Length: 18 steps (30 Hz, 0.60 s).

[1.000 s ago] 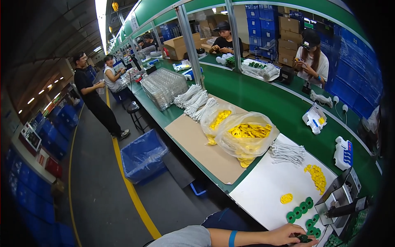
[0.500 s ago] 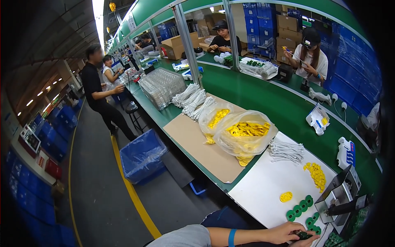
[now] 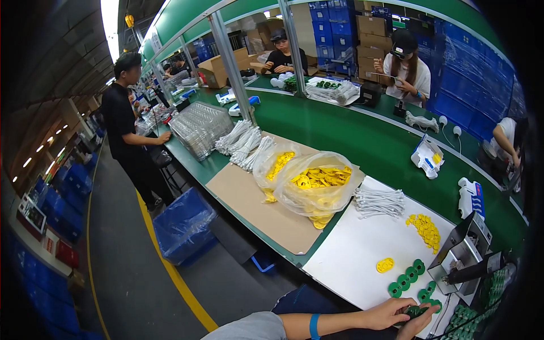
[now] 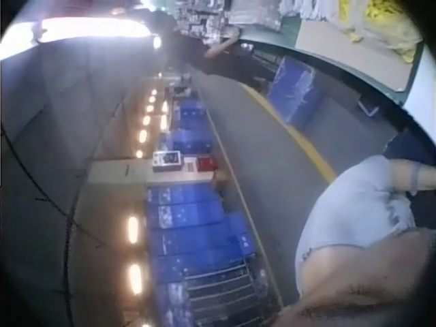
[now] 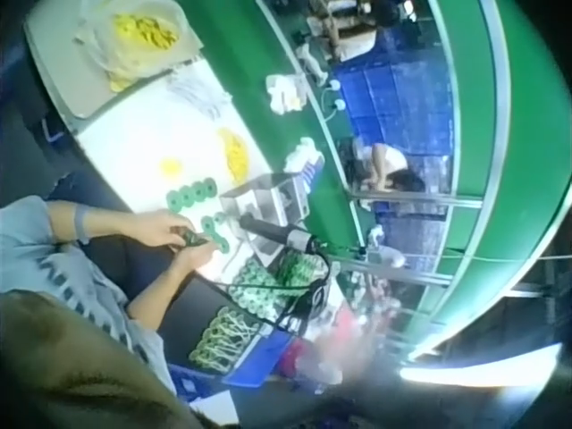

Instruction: The recorder is seen assembling small green circuit board components onto yellow circular bases and using a hand-held tool for processing on a factory assembly line.

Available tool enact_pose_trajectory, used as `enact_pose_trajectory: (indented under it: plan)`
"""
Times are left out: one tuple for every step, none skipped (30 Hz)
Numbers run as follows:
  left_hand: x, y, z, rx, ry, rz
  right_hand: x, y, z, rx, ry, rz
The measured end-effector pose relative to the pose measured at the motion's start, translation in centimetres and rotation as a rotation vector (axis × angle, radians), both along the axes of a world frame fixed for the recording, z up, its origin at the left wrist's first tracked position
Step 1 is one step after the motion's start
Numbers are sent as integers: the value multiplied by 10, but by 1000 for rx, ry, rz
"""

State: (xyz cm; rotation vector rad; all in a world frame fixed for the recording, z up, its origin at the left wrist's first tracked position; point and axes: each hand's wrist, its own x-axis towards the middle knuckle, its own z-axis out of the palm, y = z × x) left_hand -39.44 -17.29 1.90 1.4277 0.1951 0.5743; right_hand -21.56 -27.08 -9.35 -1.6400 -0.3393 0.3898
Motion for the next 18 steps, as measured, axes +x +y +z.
enact_pose_trajectory:
  plan:
    - [7, 12, -12, 0, -6, -8, 11, 11, -18, 8, 74, -3]
    - [16, 26, -25, 23, -14, 11, 17, 28, -25, 4, 31, 18]
    - [25, 40, -38, 46, -23, 31, 23, 44, -30, 9, 23, 21]
    - [33, 52, -51, 52, -32, 34, 27, 58, -35, -32, -15, 8]
    - [36, 60, -63, 49, -32, 44, 21, 69, -32, -83, -41, -7]
    - [39, 64, -69, 49, -36, 48, 17, 76, -27, -85, -43, -10]
    - [41, 68, -76, 48, -38, 45, 13, 83, -24, -88, 6, -38]
    - [44, 72, -79, 11, -37, 17, 13, 86, -21, -90, 53, -68]
    - [46, 75, -82, -26, -36, -11, 18, 87, -28, -89, 50, -73]
    - [47, 77, -85, -27, -38, -15, 25, 87, -40, -46, 101, -63]
    - [50, 81, -89, -50, -40, -27, 27, 92, -40, 0, 151, -50]
    - [53, 85, -93, -75, -41, -39, 30, 97, -37, 2, 150, -51]
    - [55, 91, -97, -74, -41, -39, 33, 104, -33, 74, 94, -22]
    - [58, 97, -99, -59, -10, -69, 31, 112, -21, 146, 36, -1]
    - [61, 105, -102, -44, 25, -98, 25, 126, -21, 126, -57, -66]
    - [66, 113, -106, -44, 26, -106, 30, 133, -25, 126, -56, -75]
    - [67, 120, -107, -39, 44, -107, 34, 138, -29, 128, -62, -54]
    - [71, 126, -110, -35, 61, -110, 39, 144, -35, 129, -69, -35]
